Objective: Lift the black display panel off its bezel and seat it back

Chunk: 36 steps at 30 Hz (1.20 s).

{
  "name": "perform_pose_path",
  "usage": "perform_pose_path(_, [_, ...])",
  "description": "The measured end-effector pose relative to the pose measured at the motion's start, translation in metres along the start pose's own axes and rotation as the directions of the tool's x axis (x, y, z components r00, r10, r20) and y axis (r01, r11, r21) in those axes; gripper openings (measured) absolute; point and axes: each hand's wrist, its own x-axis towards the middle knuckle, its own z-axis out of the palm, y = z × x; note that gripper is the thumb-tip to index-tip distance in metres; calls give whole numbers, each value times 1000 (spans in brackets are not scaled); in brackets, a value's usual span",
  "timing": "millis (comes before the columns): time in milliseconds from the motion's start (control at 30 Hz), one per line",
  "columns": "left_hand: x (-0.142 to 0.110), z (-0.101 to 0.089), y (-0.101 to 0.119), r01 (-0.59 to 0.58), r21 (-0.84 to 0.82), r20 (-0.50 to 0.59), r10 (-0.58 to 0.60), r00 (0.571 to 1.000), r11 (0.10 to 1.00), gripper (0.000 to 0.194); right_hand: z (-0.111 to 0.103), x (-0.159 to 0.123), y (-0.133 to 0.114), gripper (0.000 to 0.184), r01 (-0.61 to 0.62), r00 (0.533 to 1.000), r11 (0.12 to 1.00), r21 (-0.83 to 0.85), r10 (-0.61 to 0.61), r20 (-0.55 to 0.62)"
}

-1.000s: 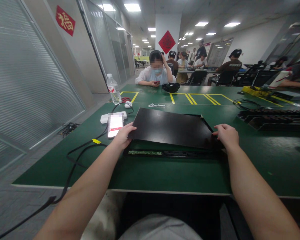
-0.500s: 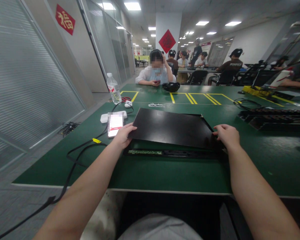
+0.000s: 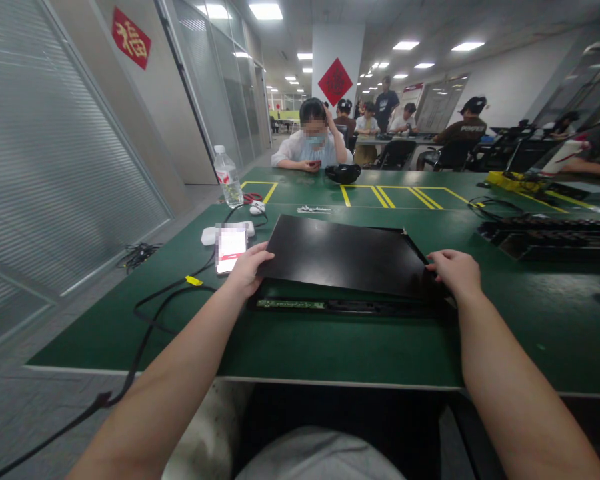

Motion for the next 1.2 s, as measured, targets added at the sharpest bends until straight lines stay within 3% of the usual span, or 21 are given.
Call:
perform_pose_path(767, [-1,1,-1,-13,75,-6,13,1000,997,44,2,5,2,17,7,1000,998,-69,-5,25])
perform_pose_path(1200, [-4,5,3,18,133,-90,-6,996,991,39,0,5,0,15,-21,998,997,-71,25,51])
